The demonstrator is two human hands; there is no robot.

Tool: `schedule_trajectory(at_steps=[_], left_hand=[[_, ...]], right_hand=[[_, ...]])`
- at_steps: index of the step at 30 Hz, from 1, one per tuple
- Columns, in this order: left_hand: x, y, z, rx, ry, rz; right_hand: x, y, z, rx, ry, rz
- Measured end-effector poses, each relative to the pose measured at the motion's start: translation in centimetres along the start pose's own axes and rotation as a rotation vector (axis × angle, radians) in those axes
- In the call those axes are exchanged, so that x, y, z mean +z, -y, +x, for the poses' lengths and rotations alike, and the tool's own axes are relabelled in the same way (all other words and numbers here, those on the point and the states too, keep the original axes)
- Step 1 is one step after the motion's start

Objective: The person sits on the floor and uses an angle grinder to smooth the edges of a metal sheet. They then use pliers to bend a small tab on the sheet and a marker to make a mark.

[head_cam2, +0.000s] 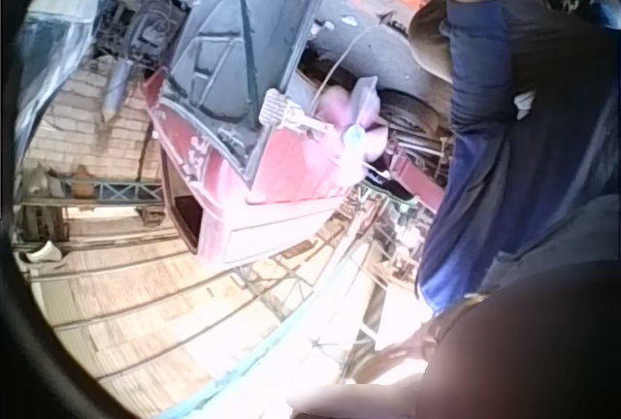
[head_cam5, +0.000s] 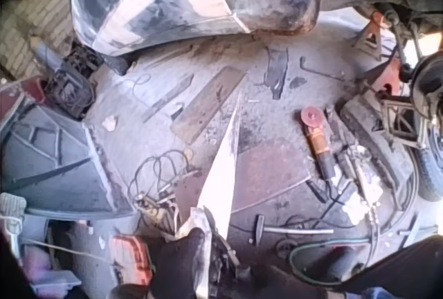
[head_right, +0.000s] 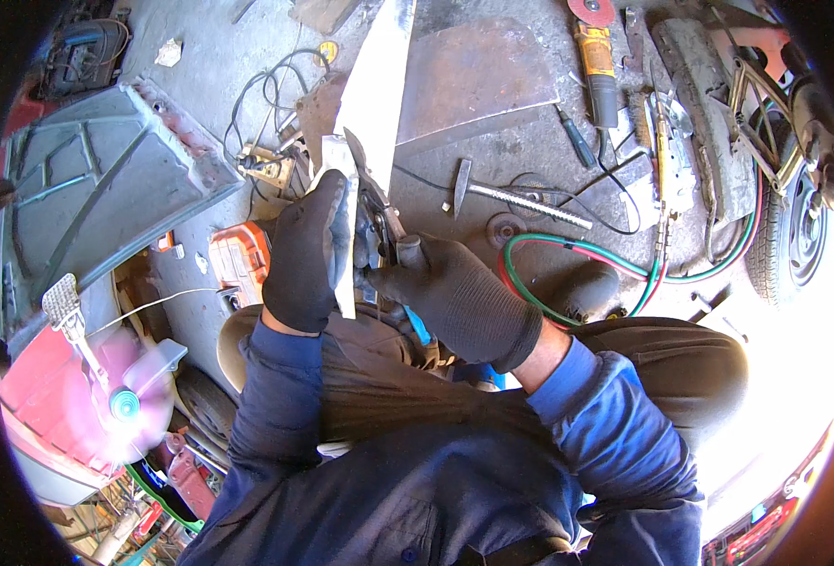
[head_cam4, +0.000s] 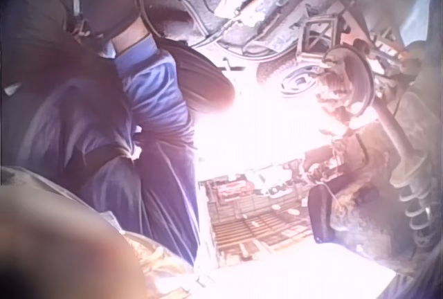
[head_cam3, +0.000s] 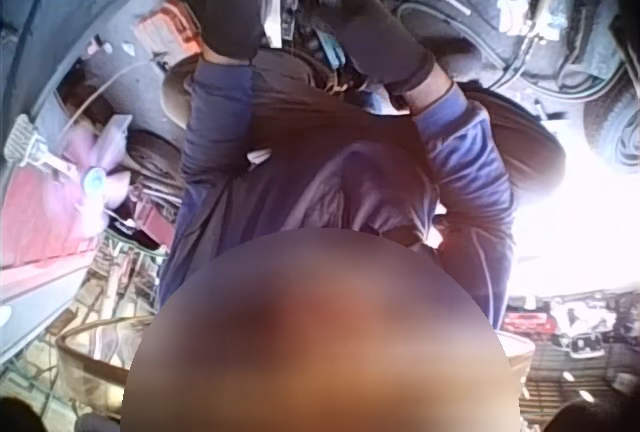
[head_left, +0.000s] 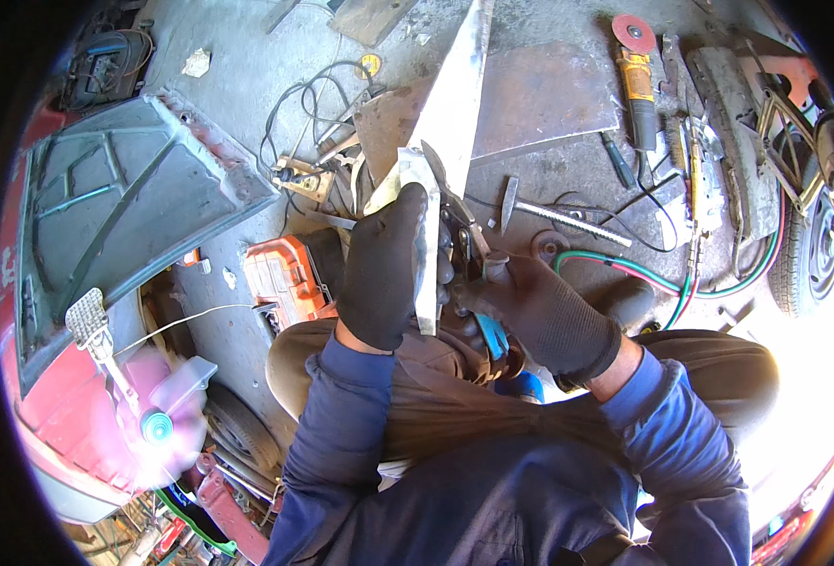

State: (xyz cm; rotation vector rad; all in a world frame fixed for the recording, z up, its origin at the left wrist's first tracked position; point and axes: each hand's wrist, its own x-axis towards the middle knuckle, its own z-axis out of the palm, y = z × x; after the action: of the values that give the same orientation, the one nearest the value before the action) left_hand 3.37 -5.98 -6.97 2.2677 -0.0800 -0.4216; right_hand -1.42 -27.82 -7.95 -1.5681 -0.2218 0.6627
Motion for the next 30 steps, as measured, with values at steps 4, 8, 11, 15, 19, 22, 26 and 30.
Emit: schedule_trajectory(at_steps=[4,8,11,15,19,22,26,30], left_hand=[[0.9,0.0,0.7,-0.098,-0.053,-0.29],[1.3,-0.4,1.5,0.14,-0.213,-0.096],[0.2,-1.1,0.1,-0.212,-0.028,-0.394],[-0.4,-1.1,0.4,-0.255,-0.003,-0.475],[-0.3,-0.8,0.7,-0.241,-0.03,-0.476],[-0.3,-0.7,0.7,-0.477,0.005,-0.62],[0.1,-1.1,0.8,-0.219,-0.029,-0.326],[-0.1,-2.4,0.6,-0.403,-0.025,-0.628]], right_hand=[[-0.5,-0.4,0.0,0.069,0.039,0.011],[-0.1,-0.3,0.3,-0.216,-0.026,-0.325],[0.4,0.3,0.5,0.192,0.042,0.177],[0.8,1.1,0.0,0.277,-0.091,0.248],[0.9,0.6,-0.1,0.17,-0.116,0.171],[-0.1,-0.4,0.0,-0.17,0.01,-0.342],[-0.3,-0.5,0.1,-0.128,-0.068,-0.054],[-0.3,0.5,0.5,0.058,0.009,0.07]])
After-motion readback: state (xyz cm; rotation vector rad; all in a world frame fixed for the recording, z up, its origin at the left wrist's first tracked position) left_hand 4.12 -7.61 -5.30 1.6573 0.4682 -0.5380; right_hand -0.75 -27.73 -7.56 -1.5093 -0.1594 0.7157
